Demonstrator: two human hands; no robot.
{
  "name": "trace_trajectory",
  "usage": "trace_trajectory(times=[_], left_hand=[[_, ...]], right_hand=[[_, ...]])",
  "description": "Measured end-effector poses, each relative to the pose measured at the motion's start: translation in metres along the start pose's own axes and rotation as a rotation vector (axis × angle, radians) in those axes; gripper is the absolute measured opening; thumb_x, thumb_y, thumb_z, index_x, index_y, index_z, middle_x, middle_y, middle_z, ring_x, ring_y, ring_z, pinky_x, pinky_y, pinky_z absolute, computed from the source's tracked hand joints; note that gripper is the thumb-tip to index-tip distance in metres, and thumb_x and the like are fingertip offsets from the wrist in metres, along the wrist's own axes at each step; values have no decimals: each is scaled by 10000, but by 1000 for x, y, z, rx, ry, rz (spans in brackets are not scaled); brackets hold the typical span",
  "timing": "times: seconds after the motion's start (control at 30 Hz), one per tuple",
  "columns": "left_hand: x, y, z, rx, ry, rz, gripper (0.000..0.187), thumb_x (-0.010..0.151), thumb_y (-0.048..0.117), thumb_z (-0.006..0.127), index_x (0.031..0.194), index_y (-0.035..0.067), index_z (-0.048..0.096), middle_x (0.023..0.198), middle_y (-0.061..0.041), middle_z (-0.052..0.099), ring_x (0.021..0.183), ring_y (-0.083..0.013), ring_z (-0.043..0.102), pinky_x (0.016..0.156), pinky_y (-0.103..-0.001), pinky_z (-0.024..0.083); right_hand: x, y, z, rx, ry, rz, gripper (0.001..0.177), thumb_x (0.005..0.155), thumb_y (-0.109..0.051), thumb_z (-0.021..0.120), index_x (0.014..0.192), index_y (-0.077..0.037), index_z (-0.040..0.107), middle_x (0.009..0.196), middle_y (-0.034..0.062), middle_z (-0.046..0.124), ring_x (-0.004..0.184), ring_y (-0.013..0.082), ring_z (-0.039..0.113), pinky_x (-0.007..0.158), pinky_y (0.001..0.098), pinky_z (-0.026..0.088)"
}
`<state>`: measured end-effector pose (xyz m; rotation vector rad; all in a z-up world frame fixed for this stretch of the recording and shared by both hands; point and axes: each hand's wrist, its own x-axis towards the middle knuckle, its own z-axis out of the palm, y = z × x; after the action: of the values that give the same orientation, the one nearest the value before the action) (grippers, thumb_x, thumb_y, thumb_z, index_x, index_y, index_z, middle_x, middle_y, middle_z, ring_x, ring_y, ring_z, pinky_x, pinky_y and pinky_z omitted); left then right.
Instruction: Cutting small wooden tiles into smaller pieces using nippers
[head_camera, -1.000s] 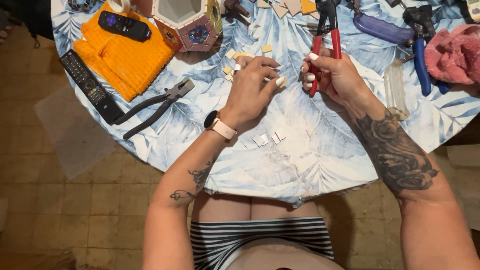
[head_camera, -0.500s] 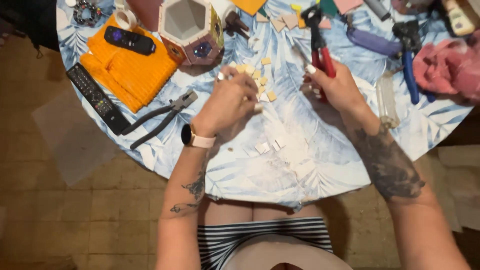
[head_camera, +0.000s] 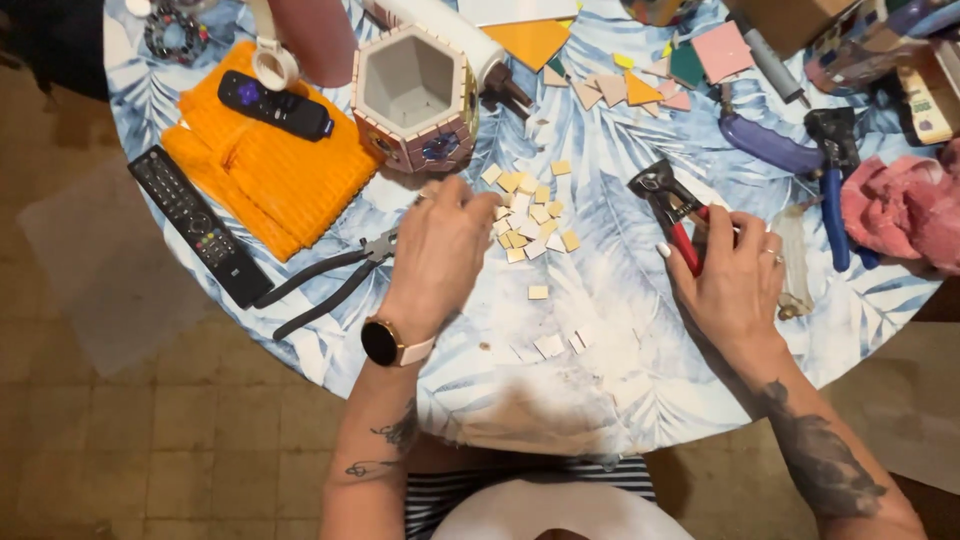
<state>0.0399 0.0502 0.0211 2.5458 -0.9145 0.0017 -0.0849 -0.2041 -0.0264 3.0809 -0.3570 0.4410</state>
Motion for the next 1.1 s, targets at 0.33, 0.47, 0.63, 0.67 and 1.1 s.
trace_trajectory(times=[0.33, 0.47, 0.63, 0.67, 1.1], left_hand=[[-16, 13, 17, -44, -248, -41, 184, 712, 143, 593, 886, 83, 585, 731, -126, 544, 623, -316, 593, 522, -401, 475], [-33, 21, 43, 10, -378, -81, 116, 729, 108, 478, 801, 57, 554, 682, -107, 536, 613, -303, 591, 511, -417, 483], [-15, 9, 29, 29, -340, -80, 146, 746, 104, 420, 799, 60, 548, 678, -104, 554, 614, -316, 601, 503, -441, 475], [-10, 8, 20, 56, -245, -83, 153, 745, 70, 422, 829, 47, 548, 696, -114, 556, 626, -318, 603, 512, -432, 479], [2, -10, 8, 71, -58, -233, 74, 745, 101, 538, 810, 75, 513, 724, -86, 536, 605, -326, 601, 537, -446, 488]], right_hand=[[40, -33, -10, 57, 117, -263, 495, 753, -348, 603, 1129, -34, 530, 1088, 132, 412, 1059, 335, 324, 874, 443, 250], [57, -63, 5, 383, 102, -479, 298, 779, -342, 569, 951, -99, 577, 963, 67, 486, 950, 261, 441, 803, 374, 309], [65, -89, 16, 494, -24, -493, 259, 712, -340, 647, 867, -146, 574, 944, 5, 489, 938, 229, 432, 742, 347, 307], [65, -91, 16, 511, -63, -472, 238, 714, -326, 645, 850, -144, 574, 936, -5, 498, 937, 221, 435, 740, 347, 316], [123, -69, 12, 1424, -501, 3, 305, 781, 34, 520, 1085, 11, 505, 695, 90, 527, 564, 188, 600, 525, 266, 503]])
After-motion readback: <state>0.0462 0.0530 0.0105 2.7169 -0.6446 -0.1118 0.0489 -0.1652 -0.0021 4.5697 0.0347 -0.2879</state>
